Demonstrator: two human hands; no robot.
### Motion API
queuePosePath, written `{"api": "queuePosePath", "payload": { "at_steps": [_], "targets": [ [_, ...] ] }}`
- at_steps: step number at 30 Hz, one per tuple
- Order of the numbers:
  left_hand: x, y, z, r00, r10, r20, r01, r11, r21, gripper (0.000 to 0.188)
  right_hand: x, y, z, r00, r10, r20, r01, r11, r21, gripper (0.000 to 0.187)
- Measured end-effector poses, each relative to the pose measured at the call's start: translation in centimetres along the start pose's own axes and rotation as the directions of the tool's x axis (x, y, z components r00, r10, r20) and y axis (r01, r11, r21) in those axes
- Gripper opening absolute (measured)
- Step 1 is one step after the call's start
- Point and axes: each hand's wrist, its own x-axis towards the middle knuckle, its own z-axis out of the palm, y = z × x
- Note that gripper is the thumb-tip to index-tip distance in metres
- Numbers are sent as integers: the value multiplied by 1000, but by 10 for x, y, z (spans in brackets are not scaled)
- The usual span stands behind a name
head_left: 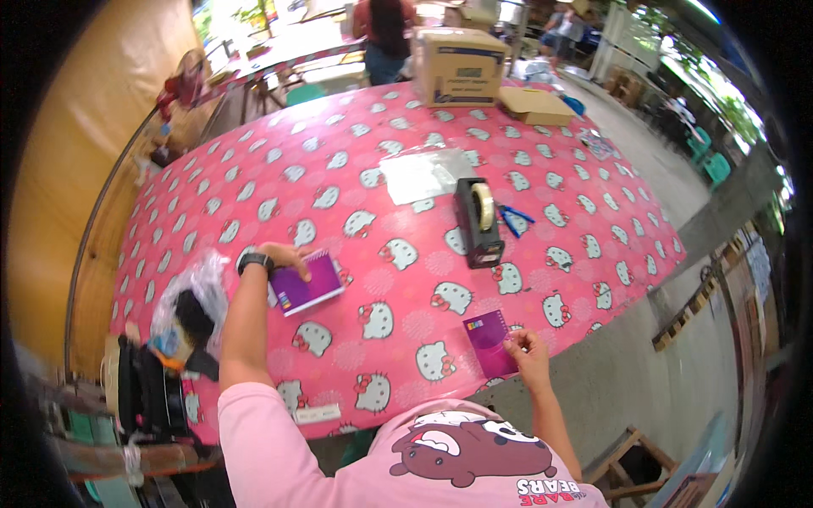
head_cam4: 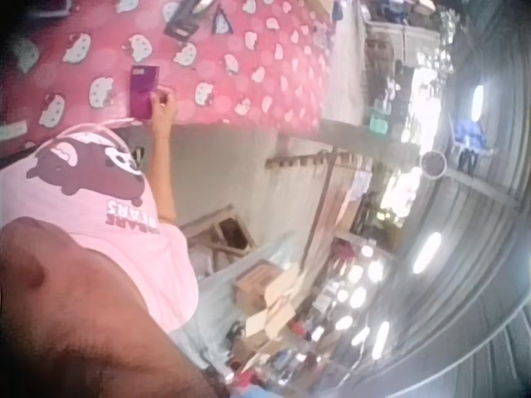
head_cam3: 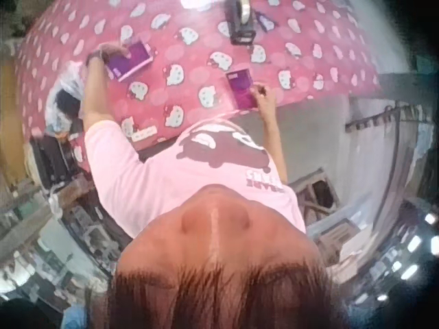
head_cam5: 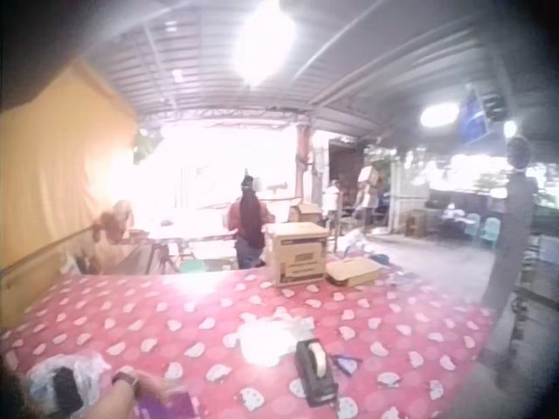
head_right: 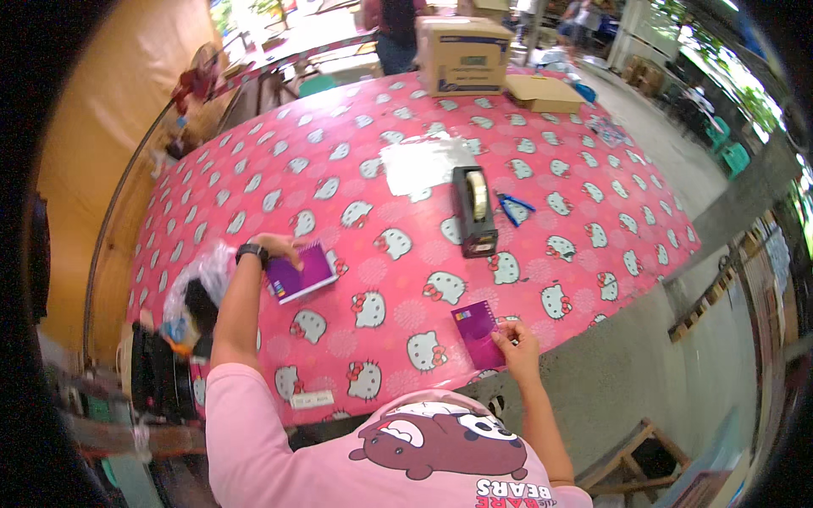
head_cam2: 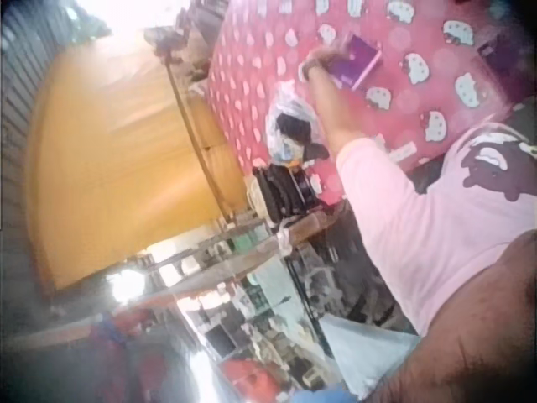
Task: The person places colorful notebooks into plastic bags, seals them with tape from a dispenser, opens a cardboard box using a cutter, and packs the bagged notebooks inside.
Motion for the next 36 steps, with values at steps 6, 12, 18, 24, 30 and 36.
{"api": "queuePosePath", "payload": {
  "at_steps": [6, 12, 18, 24, 30, 36],
  "targets": [
    [61, -111, -91, 994, 100, -35, -67, 848, 525, 76, -10, -16, 16, 1000, -29, -5, 28, 997, -74, 20],
    [45, 19, 12, 629, 562, -537, 189, 559, 807, 106, -28, -22, -21, 997, 14, -81, -19, 998, -66, 19],
    [35, 137, 262, 592, 803, -69, -777, 545, -316, 86, -63, -36, -51, 978, -81, -191, 68, 995, -70, 16],
    [39, 158, 496, 499, 821, 277, -364, 488, -793, 41, -171, -52, -149, 820, -34, -571, 98, 992, 81, 15],
    [-26, 201, 676, 417, 773, 478, -284, 611, -739, 20, -324, -25, -252, 681, 9, -732, -64, 997, -47, 17],
    [-49, 237, 791, 360, 766, 533, -164, 615, -772, 29, -492, -67, -385, 375, 29, -927, -184, 982, -44, 16]
  ]
}}
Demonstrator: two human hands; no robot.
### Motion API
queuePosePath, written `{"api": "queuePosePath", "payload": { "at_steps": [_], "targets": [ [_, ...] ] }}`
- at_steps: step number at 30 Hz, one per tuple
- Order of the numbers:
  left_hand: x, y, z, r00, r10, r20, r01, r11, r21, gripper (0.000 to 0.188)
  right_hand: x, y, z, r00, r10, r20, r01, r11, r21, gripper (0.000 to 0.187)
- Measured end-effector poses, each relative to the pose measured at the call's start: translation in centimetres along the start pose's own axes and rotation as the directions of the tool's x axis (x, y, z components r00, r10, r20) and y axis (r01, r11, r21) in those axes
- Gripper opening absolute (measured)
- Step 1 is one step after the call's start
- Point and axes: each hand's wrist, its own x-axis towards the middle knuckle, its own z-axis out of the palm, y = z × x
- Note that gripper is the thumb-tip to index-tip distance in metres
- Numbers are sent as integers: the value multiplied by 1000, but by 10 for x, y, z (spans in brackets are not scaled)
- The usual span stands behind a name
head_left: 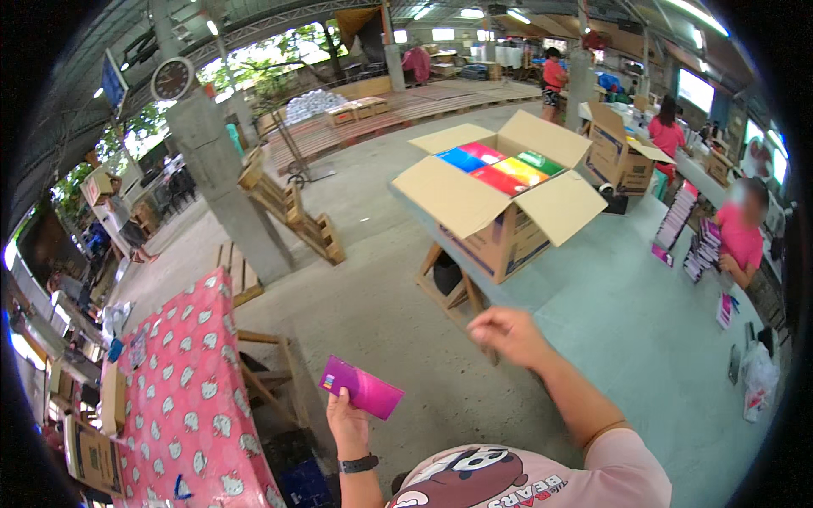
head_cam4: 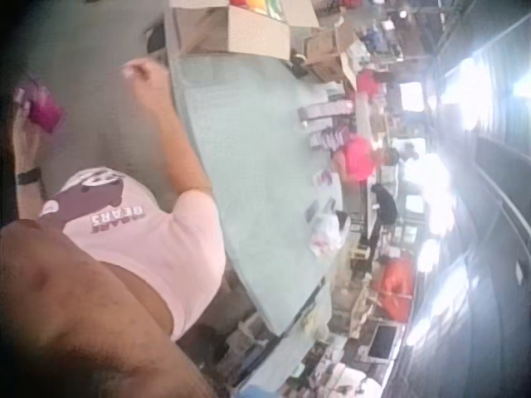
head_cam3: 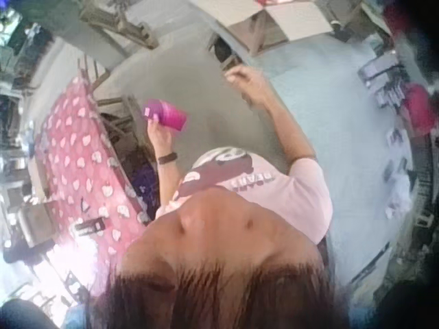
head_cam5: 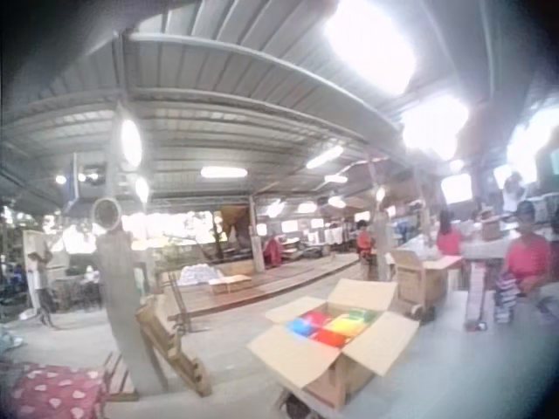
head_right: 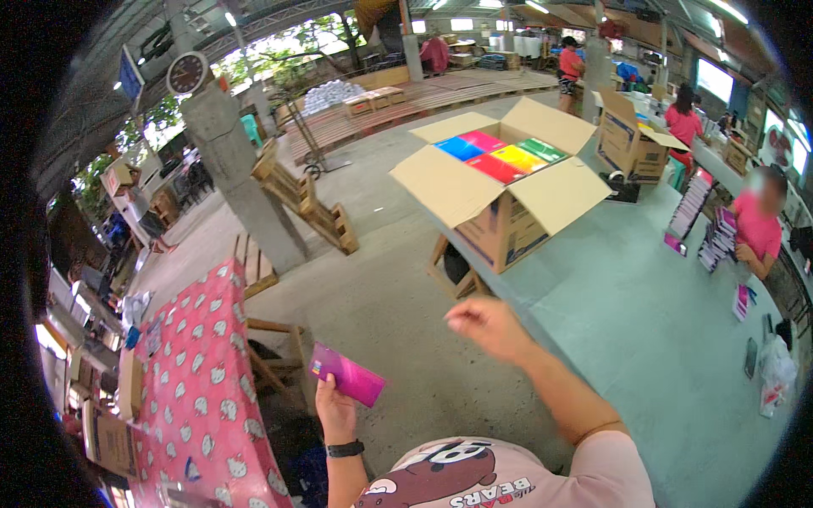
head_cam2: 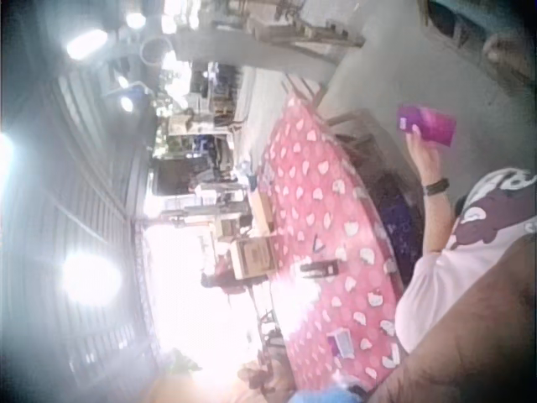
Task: The person places colorful notebooks into plastic bags, seals them with tape from a dispenser, opens a cardboard box using a cutter, and packs the bagged notebooks inside.
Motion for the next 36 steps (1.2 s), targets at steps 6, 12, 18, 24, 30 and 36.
{"api": "queuePosePath", "payload": {
  "at_steps": [6, 12, 18, 24, 30, 36],
  "targets": [
    [55, -30, 17, 998, -18, -59, 13, 996, -93, 28, 124, 17, -170, 911, -272, -309, 169, 931, -323, 16],
    [128, -49, 15, 1000, -5, -4, 5, 989, -145, 27, 280, 48, -263, 862, -405, -306, 64, 685, -726, 16],
    [215, -91, 33, 997, 66, 34, -58, 981, -185, 28, 438, 101, -303, 937, -155, -311, -253, 311, -916, 19],
    [292, -130, 177, 607, -386, 695, 296, 921, 253, 36, 513, 173, -351, 930, 268, -253, -259, -15, -966, 22],
    [347, -212, 193, 544, -509, 667, 232, 855, 464, 37, 546, 200, -349, 855, 455, -250, -254, -54, -966, 23],
    [369, -252, 190, 282, -483, 829, 553, 788, 272, 32, 556, 208, -359, 803, 547, -237, -295, 19, -955, 25]
  ]
}}
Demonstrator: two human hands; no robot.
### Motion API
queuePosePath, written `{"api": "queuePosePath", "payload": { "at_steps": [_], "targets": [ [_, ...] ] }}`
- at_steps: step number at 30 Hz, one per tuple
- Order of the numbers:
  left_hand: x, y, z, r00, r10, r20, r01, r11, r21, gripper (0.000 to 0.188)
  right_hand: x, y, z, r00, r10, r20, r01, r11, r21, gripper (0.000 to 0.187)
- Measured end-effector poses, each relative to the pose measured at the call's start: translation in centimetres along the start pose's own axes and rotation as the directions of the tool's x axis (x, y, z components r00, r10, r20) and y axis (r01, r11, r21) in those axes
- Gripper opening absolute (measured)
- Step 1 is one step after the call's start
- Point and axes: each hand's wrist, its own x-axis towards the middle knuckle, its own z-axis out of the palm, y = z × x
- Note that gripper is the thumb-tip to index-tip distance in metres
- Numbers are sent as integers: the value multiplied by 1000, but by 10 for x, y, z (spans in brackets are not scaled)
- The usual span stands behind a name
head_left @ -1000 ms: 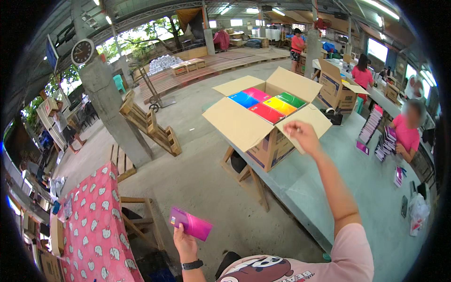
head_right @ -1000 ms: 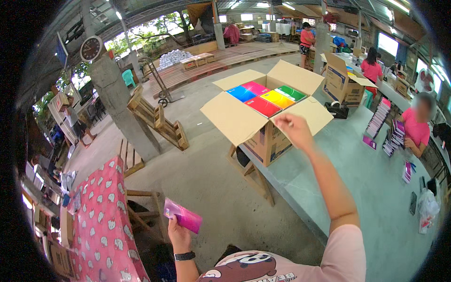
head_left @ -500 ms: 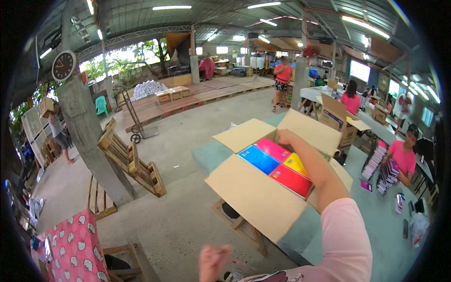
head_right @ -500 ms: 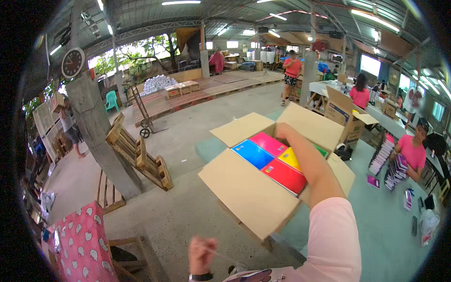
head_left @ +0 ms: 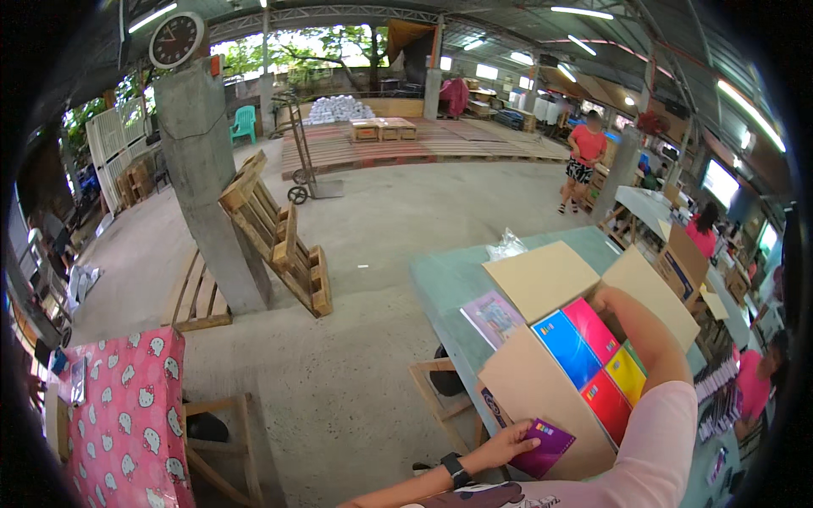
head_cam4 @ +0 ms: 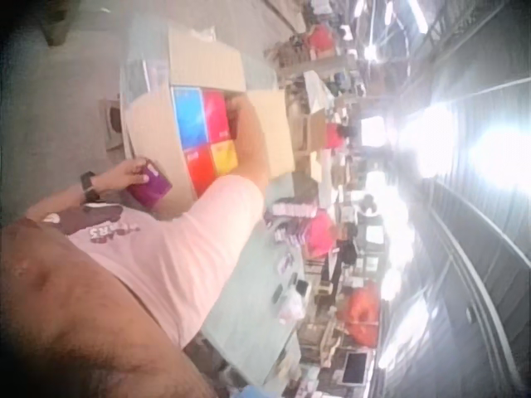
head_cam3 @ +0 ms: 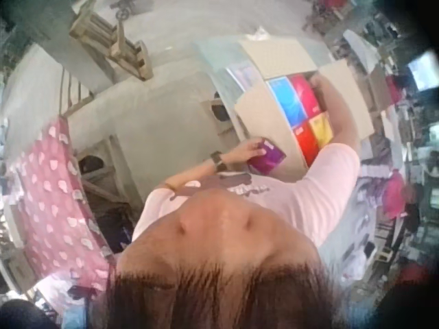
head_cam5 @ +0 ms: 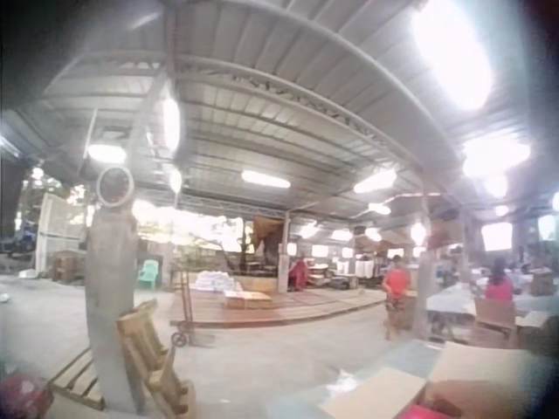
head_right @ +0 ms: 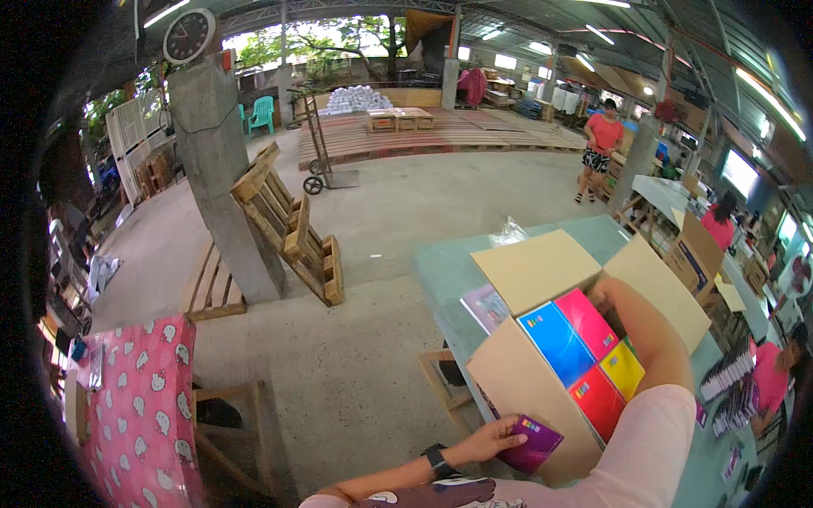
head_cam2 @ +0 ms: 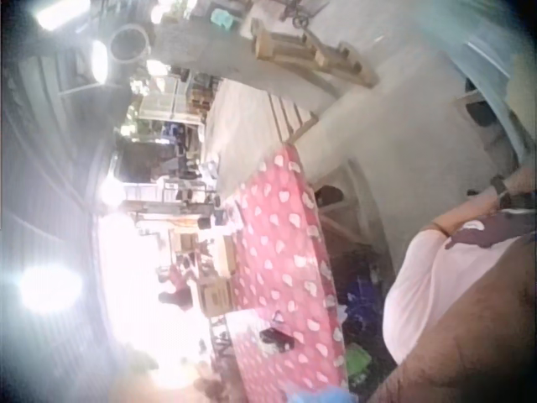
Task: The person places colorful notebooks into plastic bags, seals them with tape from a dispenser, opens a cardboard box using a cutter, and packs the bagged notebooks inside.
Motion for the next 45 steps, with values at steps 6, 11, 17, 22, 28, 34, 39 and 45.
{"api": "queuePosePath", "payload": {
  "at_steps": [6, 11, 17, 22, 28, 34, 39, 45],
  "targets": [
    [2, 33, -25, 958, -135, 252, 107, 987, 121, 27, 8, 10, 7, 994, 3, 112, -17, 992, 128, 26],
    [-6, 77, -43, 999, 27, -26, -28, 999, -42, 28, 13, 23, 20, 975, 17, 223, -80, 958, 276, 28],
    [-37, 103, -78, 889, 236, -394, -309, 942, -134, 31, -3, 31, 36, 955, 16, 295, -179, 826, 535, 30],
    [-61, 103, -84, 788, 224, -573, -399, 896, -197, 29, -9, 31, 42, 962, 16, 274, -194, 745, 638, 32],
    [-75, 96, -90, 712, 270, -648, -458, 878, -137, 28, -12, 25, 49, 968, -23, 250, -168, 682, 712, 34],
    [-79, 91, -90, 677, 269, -685, -470, 874, -121, 26, -12, 32, 57, 965, -23, 260, -186, 637, 748, 37],
    [-81, 85, -92, 677, 257, -690, -474, 869, -141, 26, -20, 27, 58, 944, -18, 329, -255, 595, 762, 40],
    [-83, 82, -92, 642, 246, -726, -480, 867, -132, 27, -40, 9, 34, 884, -6, 467, -391, 535, 749, 44]
  ]
}}
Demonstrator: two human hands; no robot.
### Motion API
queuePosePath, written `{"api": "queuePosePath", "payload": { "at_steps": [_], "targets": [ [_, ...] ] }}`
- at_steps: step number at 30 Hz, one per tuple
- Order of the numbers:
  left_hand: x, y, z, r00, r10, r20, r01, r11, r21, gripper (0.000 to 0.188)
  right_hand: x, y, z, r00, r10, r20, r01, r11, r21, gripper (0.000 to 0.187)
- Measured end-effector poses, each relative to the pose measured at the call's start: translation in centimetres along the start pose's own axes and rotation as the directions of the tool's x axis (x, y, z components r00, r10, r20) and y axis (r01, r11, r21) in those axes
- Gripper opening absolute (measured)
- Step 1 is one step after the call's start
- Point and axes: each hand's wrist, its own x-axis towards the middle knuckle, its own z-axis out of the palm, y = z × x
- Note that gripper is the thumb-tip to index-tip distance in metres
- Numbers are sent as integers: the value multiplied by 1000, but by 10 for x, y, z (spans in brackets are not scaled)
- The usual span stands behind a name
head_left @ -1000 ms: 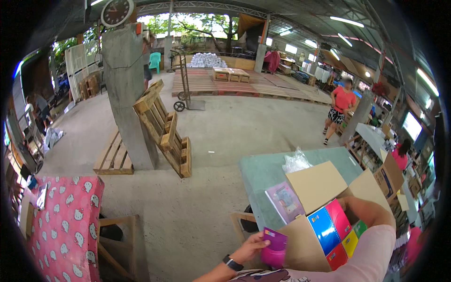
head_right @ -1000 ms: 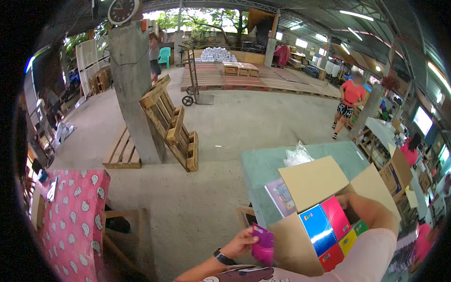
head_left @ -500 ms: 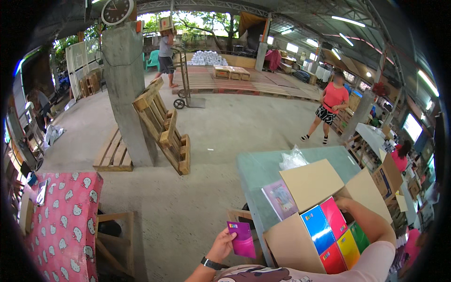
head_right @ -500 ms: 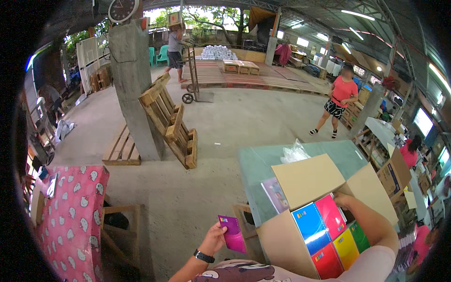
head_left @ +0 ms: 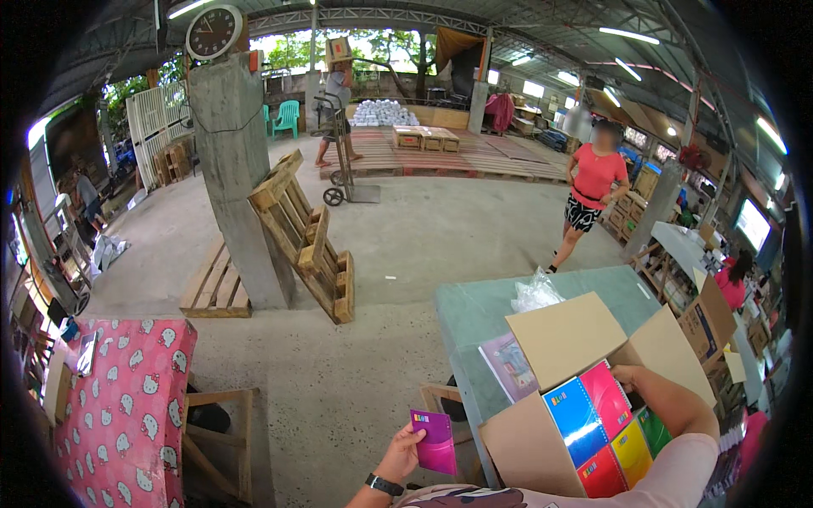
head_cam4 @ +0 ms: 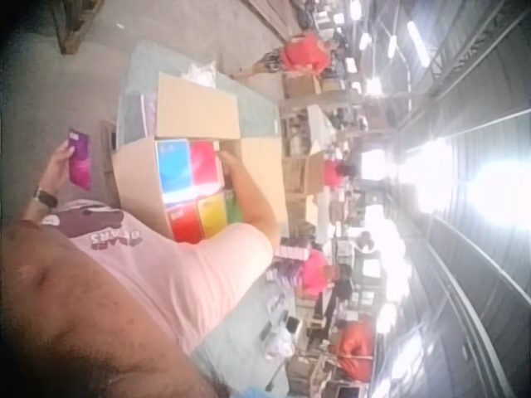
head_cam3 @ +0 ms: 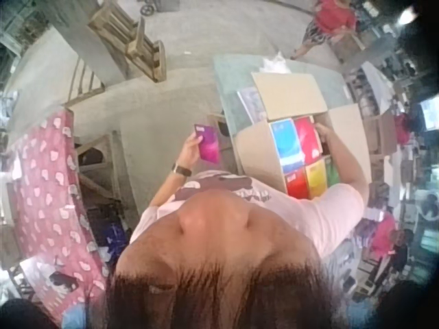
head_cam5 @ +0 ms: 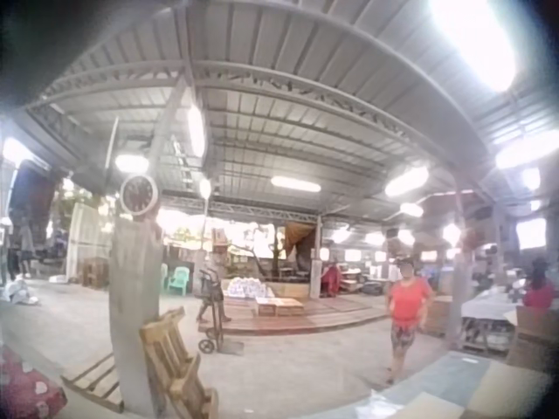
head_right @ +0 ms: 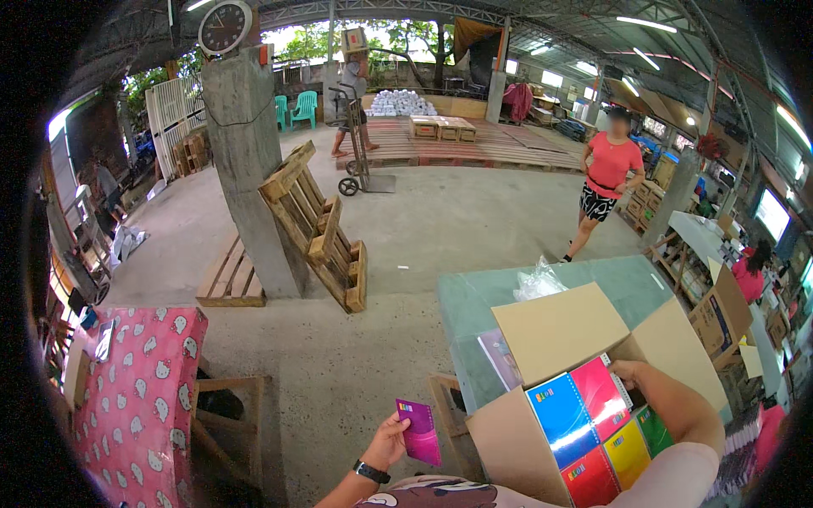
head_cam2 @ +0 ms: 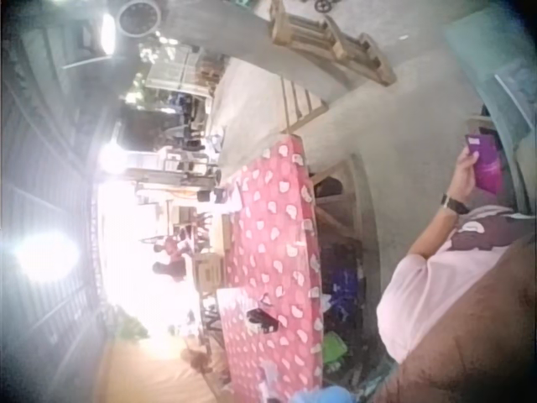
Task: The person places colorful notebooks into plastic bags, seals them with tape from a dispenser, opens a cardboard box using a cutter, and packs the bagged notebooks inside.
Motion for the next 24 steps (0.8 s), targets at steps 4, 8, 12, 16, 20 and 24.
{"api": "queuePosePath", "payload": {
  "at_steps": [4, 8, 12, 16, 20, 24],
  "targets": [
    [0, -1, -2, 1000, -13, -5, 13, 998, -54, 28, -30, -20, -1, 994, -73, 87, 68, 996, 56, 47],
    [0, 2, 2, 999, -30, 19, 31, 999, -11, 28, -53, -19, -28, 860, -474, 189, 482, 876, 9, 59],
    [2, 7, 4, 1000, 5, 22, -5, 1000, -6, 27, -99, -28, -28, 754, -656, -2, 655, 753, -65, 74],
    [1, 13, 15, 998, 27, 58, -28, 999, 16, 26, -146, -30, -23, 702, -703, -113, 712, 700, 65, 81],
    [-6, 16, 17, 993, 19, 118, -19, 1000, 5, 25, -163, -18, -36, 510, -814, -279, 860, 491, 139, 86],
    [-23, 21, 12, 992, 44, 119, -44, 999, -1, 25, -182, -29, -44, 274, -820, -502, 957, 181, 227, 89]
  ]
}}
